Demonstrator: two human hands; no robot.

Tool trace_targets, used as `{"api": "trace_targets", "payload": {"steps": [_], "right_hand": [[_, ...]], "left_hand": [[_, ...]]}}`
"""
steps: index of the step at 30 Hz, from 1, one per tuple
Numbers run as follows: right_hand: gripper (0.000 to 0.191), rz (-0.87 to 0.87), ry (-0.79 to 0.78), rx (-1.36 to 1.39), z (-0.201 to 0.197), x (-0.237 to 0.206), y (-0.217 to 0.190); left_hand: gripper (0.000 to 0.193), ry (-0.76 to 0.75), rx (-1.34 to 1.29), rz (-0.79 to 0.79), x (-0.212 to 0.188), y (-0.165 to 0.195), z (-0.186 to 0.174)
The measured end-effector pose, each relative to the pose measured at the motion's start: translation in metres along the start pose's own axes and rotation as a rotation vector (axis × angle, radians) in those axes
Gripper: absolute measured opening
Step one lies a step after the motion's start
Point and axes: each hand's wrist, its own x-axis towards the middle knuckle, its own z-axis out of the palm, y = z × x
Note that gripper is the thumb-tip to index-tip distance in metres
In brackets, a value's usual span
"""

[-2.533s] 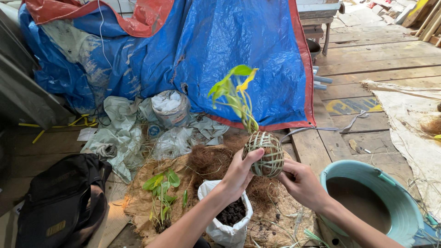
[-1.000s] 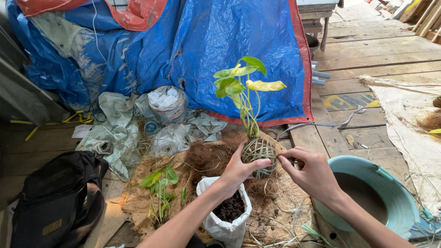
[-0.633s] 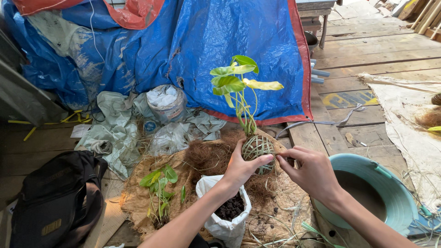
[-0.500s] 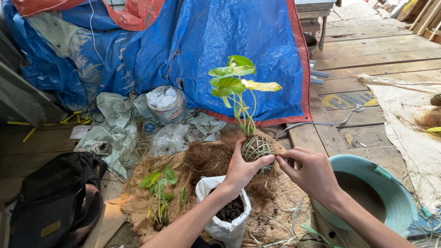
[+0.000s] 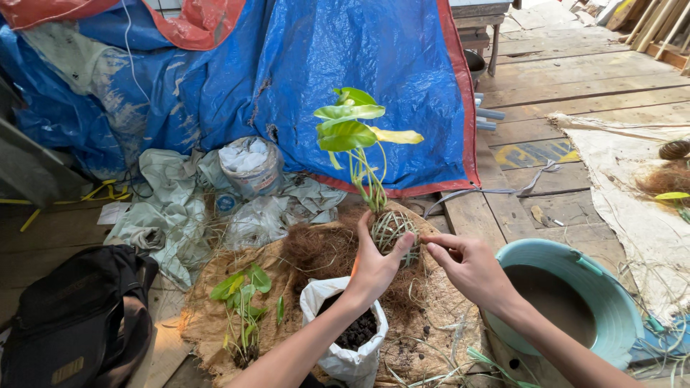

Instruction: The person wraps a light green string around a coconut husk containing a small plant. They rotate the husk and continue winding the string to secure the plant in place.

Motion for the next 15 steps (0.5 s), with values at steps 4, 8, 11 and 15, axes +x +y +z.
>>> {"api": "trace_targets", "payload": {"steps": [4,8,11,15], "right_hand": [[0.044,-0.072,-0.014,-0.002,0.002,0.002,0.0],[0.055,0.289,-0.145,-0.143,0.0,0.004,0.001],[0.068,0.299,-0.161,-0.144,0.002,0.006,0.009],[0.076,0.317,-0.192,-0.167,0.007,0.008,0.029]], "left_hand": [[0.104,-0.15,0.012,-0.224,-0.006,0.008,0.002],[0.101,-0.222,0.255,-0.119,-0.024,0.016,0.004],[0.099,-0.271,0.301,-0.131,-0.026,0.024,0.002],[0.101,-0.329,0.304,-0.195,-0.033,0.037,-0.001]]}}
